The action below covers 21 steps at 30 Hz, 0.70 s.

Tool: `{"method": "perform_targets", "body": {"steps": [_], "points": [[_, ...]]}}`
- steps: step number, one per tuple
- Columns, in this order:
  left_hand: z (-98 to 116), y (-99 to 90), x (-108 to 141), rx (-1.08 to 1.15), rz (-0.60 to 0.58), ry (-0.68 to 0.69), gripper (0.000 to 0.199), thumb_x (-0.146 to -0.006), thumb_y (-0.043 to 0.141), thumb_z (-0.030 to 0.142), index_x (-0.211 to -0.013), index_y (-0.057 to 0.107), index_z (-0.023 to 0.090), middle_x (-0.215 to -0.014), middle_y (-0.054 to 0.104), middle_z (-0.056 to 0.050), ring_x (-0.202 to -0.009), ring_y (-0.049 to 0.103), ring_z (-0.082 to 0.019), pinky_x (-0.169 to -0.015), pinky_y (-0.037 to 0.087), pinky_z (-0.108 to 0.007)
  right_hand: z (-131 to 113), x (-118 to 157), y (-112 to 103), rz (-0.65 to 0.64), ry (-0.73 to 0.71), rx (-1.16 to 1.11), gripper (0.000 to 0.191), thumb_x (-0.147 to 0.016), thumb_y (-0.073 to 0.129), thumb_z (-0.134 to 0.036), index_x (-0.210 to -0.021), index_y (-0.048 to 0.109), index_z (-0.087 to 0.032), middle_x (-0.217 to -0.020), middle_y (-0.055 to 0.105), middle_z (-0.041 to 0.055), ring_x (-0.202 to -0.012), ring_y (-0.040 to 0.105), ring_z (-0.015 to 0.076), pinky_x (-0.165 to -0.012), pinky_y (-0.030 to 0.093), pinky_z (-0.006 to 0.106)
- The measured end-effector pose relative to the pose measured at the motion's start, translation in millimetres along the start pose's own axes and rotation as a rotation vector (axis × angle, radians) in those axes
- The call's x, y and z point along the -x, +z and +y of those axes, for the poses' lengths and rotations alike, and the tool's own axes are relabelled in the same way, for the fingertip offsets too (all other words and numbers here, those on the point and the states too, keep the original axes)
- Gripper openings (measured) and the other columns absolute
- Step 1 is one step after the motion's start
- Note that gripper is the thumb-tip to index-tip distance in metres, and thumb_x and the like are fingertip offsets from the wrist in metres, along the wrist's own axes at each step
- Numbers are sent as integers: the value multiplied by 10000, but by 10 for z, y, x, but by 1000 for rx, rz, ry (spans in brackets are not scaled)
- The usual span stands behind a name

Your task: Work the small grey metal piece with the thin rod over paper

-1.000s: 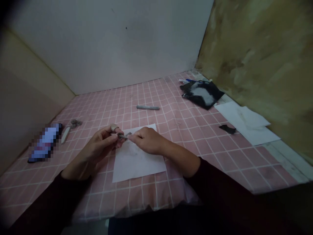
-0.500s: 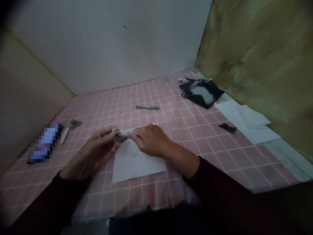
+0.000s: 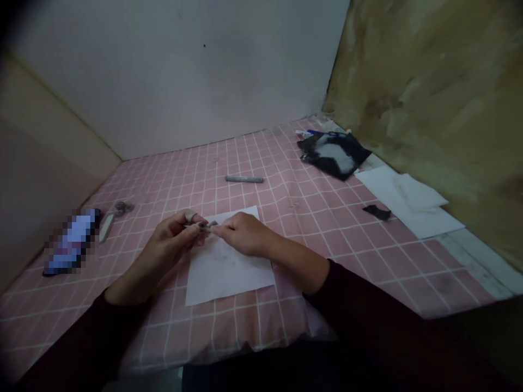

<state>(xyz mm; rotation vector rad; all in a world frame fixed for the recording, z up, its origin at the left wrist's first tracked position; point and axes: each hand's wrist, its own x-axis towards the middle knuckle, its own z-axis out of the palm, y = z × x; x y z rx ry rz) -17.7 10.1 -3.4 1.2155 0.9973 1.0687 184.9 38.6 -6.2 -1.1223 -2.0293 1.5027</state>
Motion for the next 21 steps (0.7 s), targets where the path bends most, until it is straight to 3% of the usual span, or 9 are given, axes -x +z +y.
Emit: {"method": "perform_targets", "body": {"steps": [3,5,7,10,12,13,15,19,21], "points": [[-13,-50,-41,96,-55,-85,243,-847,737,362,-791,670,136,-631,603,-2,-510,490,-75,-503,393,-191,-49,34,32,254,-198,389,385,-956,501,-353,-623,427,-176,-608,406,-21,-604,337,104,-613,222,287],[-27,-64,-49,116,-53,-92,235,-832,756,356,-812,671,138,-647,621,-6,-526,517,-79,-515,409,-188,-68,32,48,237,-180,388,392,-961,481,-342,-611,422,-175,-597,404,-22,-599,343,102,-612,225,286],[-41,-53,-38,84,-25,-57,192,-811,784,299,-874,677,153,-718,653,-9,-609,573,-89,-583,451,-186,-67,10,54,117,-55,188,437,-965,464,-366,-577,392,-180,-547,355,-38,-547,326,90,-571,226,266],[-43,-7,0,-9,37,48,184,-793,802,216,-923,676,188,-831,678,-6,-725,613,-103,-647,474,-189,-39,-31,38,-222,176,-290,483,-992,375,-465,-585,356,-204,-476,246,-78,-450,212,79,-490,196,240],[-34,21,21,-38,65,96,178,-790,802,205,-913,674,196,-857,679,-6,-760,618,-113,-657,477,-194,-24,-42,19,-411,254,-497,486,-1006,300,-488,-606,338,-216,-458,192,-95,-429,146,82,-465,169,235],[-29,29,27,-40,72,97,171,-793,800,214,-909,676,196,-851,675,-6,-763,617,-116,-665,479,-198,-20,-41,10,-439,260,-519,485,-1008,290,-489,-610,337,-217,-459,186,-96,-430,139,83,-464,164,235],[-21,30,25,-33,58,52,154,-808,789,246,-901,681,187,-810,662,-8,-729,601,-112,-664,474,-201,-22,-27,3,-316,195,-378,480,-995,359,-482,-600,356,-209,-475,225,-85,-446,180,82,-480,174,244],[-18,1,-6,60,-25,-88,187,-876,711,309,-795,658,149,-659,586,5,-564,490,-73,-554,402,-178,-50,17,22,143,-99,250,413,-949,515,-360,-593,415,-176,-576,398,-29,-568,341,96,-588,217,279],[-19,-7,-15,99,-43,-117,229,-895,682,312,-748,641,141,-636,576,6,-532,468,-66,-530,383,-177,-61,28,38,203,-154,386,392,-960,493,-339,-610,430,-174,-603,435,-17,-602,364,105,-619,222,289]]}}
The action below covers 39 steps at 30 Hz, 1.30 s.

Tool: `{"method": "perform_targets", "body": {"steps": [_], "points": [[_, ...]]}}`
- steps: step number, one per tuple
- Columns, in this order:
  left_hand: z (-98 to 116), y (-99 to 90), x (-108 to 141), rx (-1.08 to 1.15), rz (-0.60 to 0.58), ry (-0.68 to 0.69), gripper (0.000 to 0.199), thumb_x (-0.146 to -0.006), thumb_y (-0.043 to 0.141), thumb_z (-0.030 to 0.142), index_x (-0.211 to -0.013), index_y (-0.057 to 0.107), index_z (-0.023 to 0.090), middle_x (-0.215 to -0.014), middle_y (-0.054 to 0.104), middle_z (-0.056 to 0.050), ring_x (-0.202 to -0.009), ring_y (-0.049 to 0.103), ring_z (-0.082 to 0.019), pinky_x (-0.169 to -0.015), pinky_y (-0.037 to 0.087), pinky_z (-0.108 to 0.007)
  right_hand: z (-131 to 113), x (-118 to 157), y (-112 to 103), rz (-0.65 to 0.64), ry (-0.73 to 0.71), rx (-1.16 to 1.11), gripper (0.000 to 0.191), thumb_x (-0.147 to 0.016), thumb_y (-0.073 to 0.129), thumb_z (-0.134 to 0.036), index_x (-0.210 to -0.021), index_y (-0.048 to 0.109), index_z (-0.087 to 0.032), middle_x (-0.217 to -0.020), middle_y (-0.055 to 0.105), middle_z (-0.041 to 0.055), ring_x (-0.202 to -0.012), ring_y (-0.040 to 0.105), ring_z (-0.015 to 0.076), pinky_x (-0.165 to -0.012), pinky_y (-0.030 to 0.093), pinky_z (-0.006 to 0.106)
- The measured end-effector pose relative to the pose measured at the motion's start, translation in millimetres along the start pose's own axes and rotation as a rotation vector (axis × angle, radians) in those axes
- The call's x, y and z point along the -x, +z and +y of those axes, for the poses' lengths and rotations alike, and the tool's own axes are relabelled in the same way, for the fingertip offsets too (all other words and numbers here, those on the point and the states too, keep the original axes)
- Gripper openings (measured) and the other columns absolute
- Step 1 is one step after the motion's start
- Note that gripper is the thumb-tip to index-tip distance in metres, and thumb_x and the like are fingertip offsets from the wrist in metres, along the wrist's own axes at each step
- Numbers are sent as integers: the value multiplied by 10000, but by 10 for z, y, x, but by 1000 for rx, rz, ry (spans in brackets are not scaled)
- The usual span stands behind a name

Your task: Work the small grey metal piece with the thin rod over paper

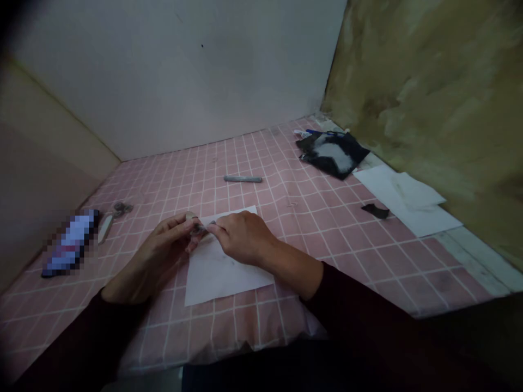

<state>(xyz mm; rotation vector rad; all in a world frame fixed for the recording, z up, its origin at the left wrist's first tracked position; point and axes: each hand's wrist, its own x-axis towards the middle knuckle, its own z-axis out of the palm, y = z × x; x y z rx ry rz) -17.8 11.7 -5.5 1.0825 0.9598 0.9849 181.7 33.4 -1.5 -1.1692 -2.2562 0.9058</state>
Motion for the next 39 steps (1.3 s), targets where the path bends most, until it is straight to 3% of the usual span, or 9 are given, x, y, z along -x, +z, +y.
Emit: {"method": "perform_targets", "body": {"steps": [6,12,18,24,31,39], "points": [[-22,21,9,52,32,3,113,-879,701,269,-937,665,180,-720,639,-2,-611,561,-93,-590,435,-191,-3,-18,-4,-97,88,-83,412,-970,459,-332,-591,424,-174,-582,381,-30,-591,369,98,-608,223,283],[-29,-20,-29,13,-10,79,261,-761,814,231,-977,681,168,-752,631,3,-634,555,-90,-582,429,-185,18,-35,-27,-100,154,-242,454,-962,466,-375,-562,380,-179,-556,336,-46,-558,346,85,-585,231,276],[-51,-23,-22,-55,21,91,210,-772,807,199,-934,675,171,-791,649,2,-677,578,-88,-632,453,-184,34,-46,7,-179,199,-379,470,-960,459,-423,-562,428,-176,-529,347,-56,-524,331,78,-563,259,267],[-50,9,5,-53,74,101,246,-759,822,186,-951,668,181,-829,670,5,-714,609,-88,-686,480,-181,14,-45,10,-166,206,-386,476,-963,484,-376,-539,435,-167,-505,354,-58,-508,331,67,-547,256,256],[-31,-50,-25,50,-61,152,223,-803,802,286,-963,685,184,-732,680,5,-610,614,-90,-596,469,-181,19,8,8,-359,274,-817,434,-979,482,-419,-630,523,-164,-435,320,-95,-380,230,44,-407,180,214],[-73,-60,-43,35,-32,125,198,-815,798,309,-930,708,175,-720,647,15,-617,584,-73,-594,466,-157,3,20,-8,-455,281,-1014,284,-997,429,-248,-769,572,-157,-436,342,-113,-346,193,34,-346,176,161]]}}
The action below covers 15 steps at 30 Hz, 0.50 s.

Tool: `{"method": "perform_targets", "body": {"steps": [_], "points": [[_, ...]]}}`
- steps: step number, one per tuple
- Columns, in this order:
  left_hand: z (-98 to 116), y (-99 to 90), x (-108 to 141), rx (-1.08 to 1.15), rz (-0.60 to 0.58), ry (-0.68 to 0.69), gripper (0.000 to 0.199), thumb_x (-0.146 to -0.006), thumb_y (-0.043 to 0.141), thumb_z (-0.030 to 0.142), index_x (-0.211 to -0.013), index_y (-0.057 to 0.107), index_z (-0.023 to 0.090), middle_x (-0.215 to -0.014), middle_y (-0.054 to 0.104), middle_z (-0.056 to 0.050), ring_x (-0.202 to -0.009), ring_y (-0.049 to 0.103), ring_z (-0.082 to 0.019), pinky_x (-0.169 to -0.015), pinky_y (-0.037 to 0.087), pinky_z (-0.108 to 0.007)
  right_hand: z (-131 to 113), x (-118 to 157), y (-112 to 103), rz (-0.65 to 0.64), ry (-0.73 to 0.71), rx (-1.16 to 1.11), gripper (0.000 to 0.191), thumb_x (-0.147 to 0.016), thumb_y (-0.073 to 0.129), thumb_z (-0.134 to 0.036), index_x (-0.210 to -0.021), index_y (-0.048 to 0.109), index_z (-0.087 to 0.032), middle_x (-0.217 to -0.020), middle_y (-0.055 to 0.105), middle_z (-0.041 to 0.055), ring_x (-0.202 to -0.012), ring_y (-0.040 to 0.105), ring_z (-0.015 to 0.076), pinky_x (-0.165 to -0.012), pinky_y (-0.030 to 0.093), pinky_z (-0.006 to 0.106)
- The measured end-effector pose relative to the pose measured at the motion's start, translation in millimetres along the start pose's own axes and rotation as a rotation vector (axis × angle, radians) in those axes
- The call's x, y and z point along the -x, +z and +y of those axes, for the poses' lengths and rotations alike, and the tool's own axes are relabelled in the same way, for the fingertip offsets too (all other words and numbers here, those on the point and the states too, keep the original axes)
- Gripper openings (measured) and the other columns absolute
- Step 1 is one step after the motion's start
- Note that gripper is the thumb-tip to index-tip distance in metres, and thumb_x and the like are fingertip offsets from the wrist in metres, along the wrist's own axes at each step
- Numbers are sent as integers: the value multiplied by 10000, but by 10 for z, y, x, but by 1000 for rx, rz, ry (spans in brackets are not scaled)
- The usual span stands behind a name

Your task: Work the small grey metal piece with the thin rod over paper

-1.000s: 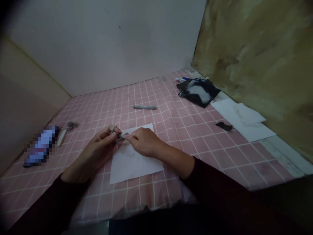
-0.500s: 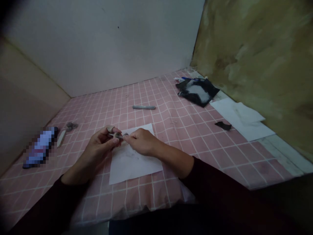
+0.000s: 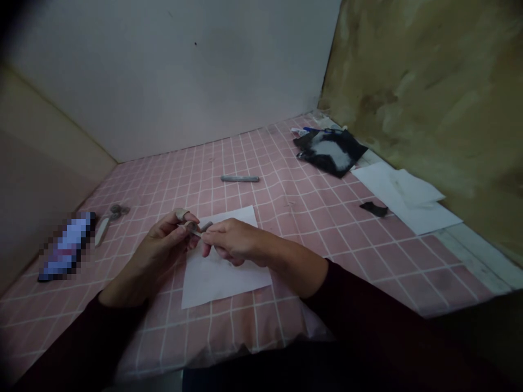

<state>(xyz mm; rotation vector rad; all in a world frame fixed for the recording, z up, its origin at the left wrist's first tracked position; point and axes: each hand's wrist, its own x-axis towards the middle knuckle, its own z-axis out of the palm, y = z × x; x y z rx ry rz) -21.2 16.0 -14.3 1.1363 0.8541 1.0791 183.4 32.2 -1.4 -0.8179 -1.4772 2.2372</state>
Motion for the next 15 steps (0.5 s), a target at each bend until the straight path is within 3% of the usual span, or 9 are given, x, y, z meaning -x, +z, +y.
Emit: {"method": "perform_targets", "body": {"steps": [9,12,15], "points": [[57,-36,41,-27,-111,-4,218,-832,781,286,-1006,700,183,-776,669,-1,-657,620,-83,-628,488,-164,-33,32,-18,-2,6,81,216,-977,387,-199,-830,544,-184,-437,381,-105,-359,258,60,-380,243,176],[66,-56,34,-45,-147,-38,216,-840,770,289,-1003,693,169,-766,679,-16,-651,640,-99,-619,499,-179,-36,28,-19,48,-46,321,204,-963,413,-204,-813,549,-179,-536,488,-61,-436,362,71,-458,295,201],[49,-68,29,-35,-137,-88,211,-866,738,330,-968,680,155,-714,669,-21,-589,612,-93,-553,472,-167,-48,60,1,237,-223,748,193,-936,461,-181,-765,549,-167,-661,527,-17,-606,456,93,-608,337,232]]}}
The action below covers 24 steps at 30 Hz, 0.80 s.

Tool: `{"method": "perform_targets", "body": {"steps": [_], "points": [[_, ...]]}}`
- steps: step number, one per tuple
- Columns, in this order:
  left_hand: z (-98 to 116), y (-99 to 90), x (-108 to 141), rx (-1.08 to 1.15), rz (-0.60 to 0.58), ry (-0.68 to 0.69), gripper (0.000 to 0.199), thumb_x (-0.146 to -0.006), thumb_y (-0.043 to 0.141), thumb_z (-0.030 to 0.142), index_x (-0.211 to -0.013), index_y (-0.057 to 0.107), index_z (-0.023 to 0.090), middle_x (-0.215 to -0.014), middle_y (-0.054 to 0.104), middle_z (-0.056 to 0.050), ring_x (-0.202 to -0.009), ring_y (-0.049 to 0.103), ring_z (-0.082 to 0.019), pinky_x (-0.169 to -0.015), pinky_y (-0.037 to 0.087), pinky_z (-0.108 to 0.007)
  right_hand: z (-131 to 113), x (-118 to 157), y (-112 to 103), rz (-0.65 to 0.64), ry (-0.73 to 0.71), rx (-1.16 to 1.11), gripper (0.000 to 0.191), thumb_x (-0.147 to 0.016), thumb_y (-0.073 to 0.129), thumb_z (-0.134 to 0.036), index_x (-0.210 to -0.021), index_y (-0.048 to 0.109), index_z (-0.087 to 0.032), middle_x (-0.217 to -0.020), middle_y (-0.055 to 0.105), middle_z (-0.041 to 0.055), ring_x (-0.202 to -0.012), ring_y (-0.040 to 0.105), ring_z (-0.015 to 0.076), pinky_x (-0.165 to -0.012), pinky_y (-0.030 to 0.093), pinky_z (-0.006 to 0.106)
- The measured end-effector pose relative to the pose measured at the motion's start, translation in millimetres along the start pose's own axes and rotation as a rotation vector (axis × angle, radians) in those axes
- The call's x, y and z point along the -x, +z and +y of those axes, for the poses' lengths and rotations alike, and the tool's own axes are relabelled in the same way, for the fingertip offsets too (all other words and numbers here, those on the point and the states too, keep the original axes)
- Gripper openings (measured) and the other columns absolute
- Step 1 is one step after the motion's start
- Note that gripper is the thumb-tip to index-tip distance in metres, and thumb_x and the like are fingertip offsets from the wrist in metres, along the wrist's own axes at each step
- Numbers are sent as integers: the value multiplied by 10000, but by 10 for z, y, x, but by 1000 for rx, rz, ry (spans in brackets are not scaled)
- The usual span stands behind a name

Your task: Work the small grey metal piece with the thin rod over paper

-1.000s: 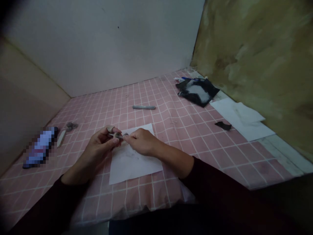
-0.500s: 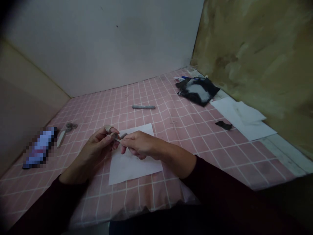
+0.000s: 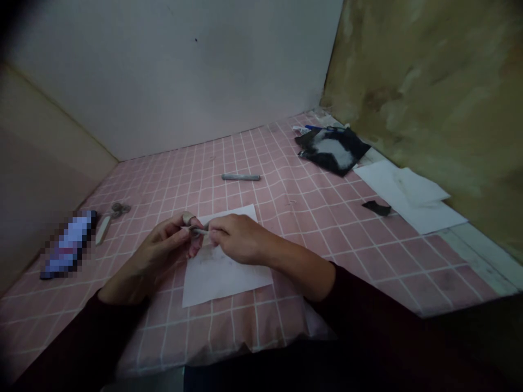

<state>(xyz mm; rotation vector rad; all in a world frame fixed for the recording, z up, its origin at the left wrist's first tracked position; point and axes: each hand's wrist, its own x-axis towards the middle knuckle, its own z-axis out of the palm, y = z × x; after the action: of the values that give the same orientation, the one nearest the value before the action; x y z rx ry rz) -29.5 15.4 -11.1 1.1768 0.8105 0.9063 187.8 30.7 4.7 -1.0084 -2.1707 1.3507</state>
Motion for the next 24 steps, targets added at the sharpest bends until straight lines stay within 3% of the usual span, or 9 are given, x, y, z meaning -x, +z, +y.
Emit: {"method": "perform_targets", "body": {"steps": [3,7,11,15,17,19,22,24], "points": [[-23,-4,-6,33,32,-42,223,-888,705,368,-912,666,151,-658,647,-14,-505,555,-76,-477,422,-151,-23,42,5,156,-68,327,199,-958,437,-226,-798,543,-174,-683,502,-5,-641,418,116,-637,289,270],[-41,26,-18,34,55,-54,231,-879,712,370,-905,672,144,-667,634,-15,-519,550,-78,-481,421,-155,-29,46,6,128,-48,367,196,-962,418,-234,-804,520,-180,-689,494,-2,-631,389,119,-632,268,281],[-44,74,-24,19,95,24,199,-829,773,298,-932,681,154,-733,627,-4,-618,562,-76,-578,451,-152,-29,-5,-7,-21,89,1,215,-944,431,-209,-737,482,-180,-629,461,-20,-598,415,106,-593,305,243],[-11,105,-7,-48,165,120,192,-825,779,264,-963,673,182,-832,657,-8,-706,592,-93,-678,484,-185,-19,-41,-21,-380,304,-614,228,-985,325,-301,-789,410,-220,-495,224,-108,-429,139,88,-437,163,213],[6,113,1,-44,182,122,170,-840,764,272,-947,670,180,-812,648,-5,-695,585,-95,-660,476,-188,-6,-43,-22,-427,305,-691,220,-983,327,-317,-797,400,-225,-496,196,-117,-429,101,86,-427,140,208],[12,112,2,-23,163,68,168,-862,738,304,-923,672,161,-728,618,0,-621,550,-86,-581,438,-178,6,-34,-12,-296,249,-500,214,-968,376,-295,-780,432,-210,-517,271,-95,-442,187,82,-451,190,213],[-6,90,-9,7,110,-23,215,-895,691,352,-869,662,141,-641,581,4,-517,479,-73,-483,372,-173,15,-15,23,3,39,-10,196,-941,446,-227,-749,454,-189,-630,434,-30,-574,378,98,-578,283,246],[-25,72,-20,20,99,-33,217,-908,675,352,-860,655,141,-642,579,3,-510,468,-69,-475,366,-168,9,-12,52,100,-62,157,195,-941,456,-212,-748,440,-188,-692,483,-9,-648,424,115,-640,295,268]]}}
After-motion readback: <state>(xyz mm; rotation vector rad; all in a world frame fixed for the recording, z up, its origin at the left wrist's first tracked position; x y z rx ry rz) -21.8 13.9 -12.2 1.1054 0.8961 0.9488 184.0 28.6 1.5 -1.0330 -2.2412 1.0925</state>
